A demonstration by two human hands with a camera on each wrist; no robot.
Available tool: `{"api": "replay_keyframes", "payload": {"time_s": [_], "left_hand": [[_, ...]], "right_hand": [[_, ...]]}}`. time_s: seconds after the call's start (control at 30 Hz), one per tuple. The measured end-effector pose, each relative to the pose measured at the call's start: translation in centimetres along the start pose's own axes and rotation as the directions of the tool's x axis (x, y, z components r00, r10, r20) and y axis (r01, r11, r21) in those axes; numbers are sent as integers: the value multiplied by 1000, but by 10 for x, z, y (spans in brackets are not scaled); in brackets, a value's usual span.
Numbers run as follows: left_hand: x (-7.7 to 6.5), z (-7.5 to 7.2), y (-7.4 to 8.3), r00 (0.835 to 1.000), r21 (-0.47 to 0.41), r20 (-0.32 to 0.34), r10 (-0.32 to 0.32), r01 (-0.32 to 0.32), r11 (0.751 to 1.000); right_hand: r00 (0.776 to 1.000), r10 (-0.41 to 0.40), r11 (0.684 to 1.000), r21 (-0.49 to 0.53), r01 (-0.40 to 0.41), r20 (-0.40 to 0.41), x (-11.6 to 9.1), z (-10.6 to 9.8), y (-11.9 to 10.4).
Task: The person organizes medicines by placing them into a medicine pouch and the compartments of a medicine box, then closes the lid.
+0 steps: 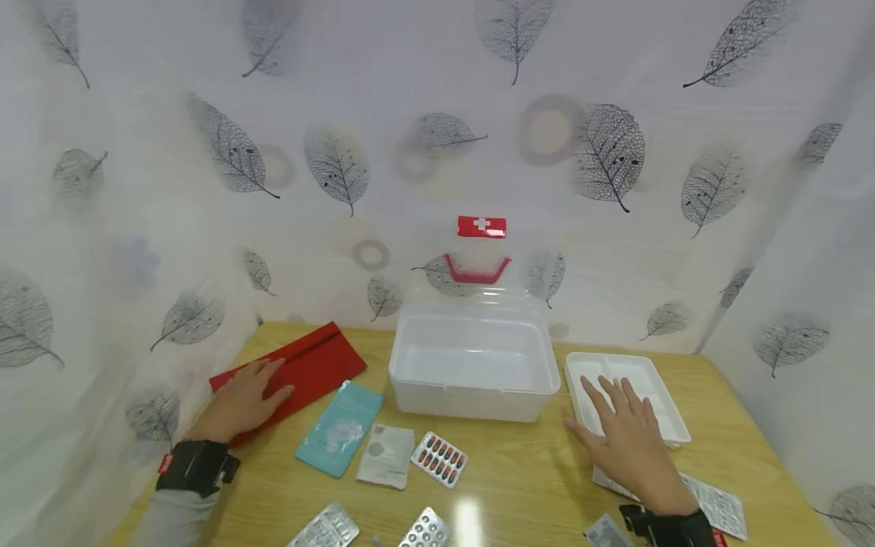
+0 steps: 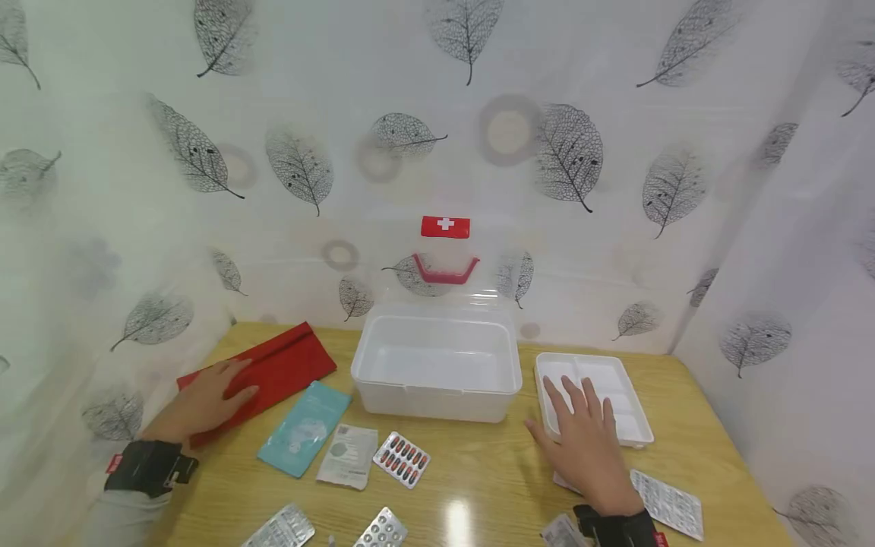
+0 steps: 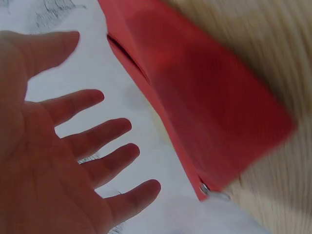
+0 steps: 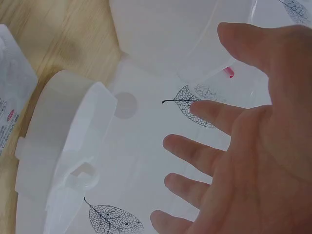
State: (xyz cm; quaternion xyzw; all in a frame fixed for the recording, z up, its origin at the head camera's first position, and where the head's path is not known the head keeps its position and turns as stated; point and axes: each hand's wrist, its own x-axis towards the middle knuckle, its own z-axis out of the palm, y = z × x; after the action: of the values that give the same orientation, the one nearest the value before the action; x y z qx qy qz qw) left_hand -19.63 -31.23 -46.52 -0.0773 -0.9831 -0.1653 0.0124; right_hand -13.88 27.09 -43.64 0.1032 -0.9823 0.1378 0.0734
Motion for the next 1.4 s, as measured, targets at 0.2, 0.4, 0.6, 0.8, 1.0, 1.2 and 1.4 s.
{"api": "replay_keyframes", "payload": {"time_s": [0.2, 0.4, 0.6, 0.8, 1.0, 1.2, 1.4], "left_hand": [[24, -14, -34, 992, 15, 71, -106, 106, 994], [37, -21, -57, 989, 65, 80, -124, 119, 991], [41, -21, -59, 987, 99, 90, -137, 128, 987], [40, -13, -68, 988, 111, 56, -144, 137, 984], [39, -6, -76, 984, 155, 7, -176, 173, 973], [34, -4, -73, 972, 123, 2, -236, 234, 964], [29, -5, -75, 972, 44, -123, -201, 208, 977]], "right_hand": [[1000, -27, 999, 27, 26, 12, -9, -8, -3], [998, -57, 994, 89, 56, 8, -11, -9, -12], [996, -83, 993, 86, 85, -30, -12, -6, -17], [991, -116, 990, 76, 121, -59, -7, -3, -18], [982, -164, 983, 69, 170, -94, -4, -2, -19], [989, -130, 988, 77, 136, -70, -2, -2, -21], [995, -93, 991, 88, 97, -46, 0, -2, -23]]}}
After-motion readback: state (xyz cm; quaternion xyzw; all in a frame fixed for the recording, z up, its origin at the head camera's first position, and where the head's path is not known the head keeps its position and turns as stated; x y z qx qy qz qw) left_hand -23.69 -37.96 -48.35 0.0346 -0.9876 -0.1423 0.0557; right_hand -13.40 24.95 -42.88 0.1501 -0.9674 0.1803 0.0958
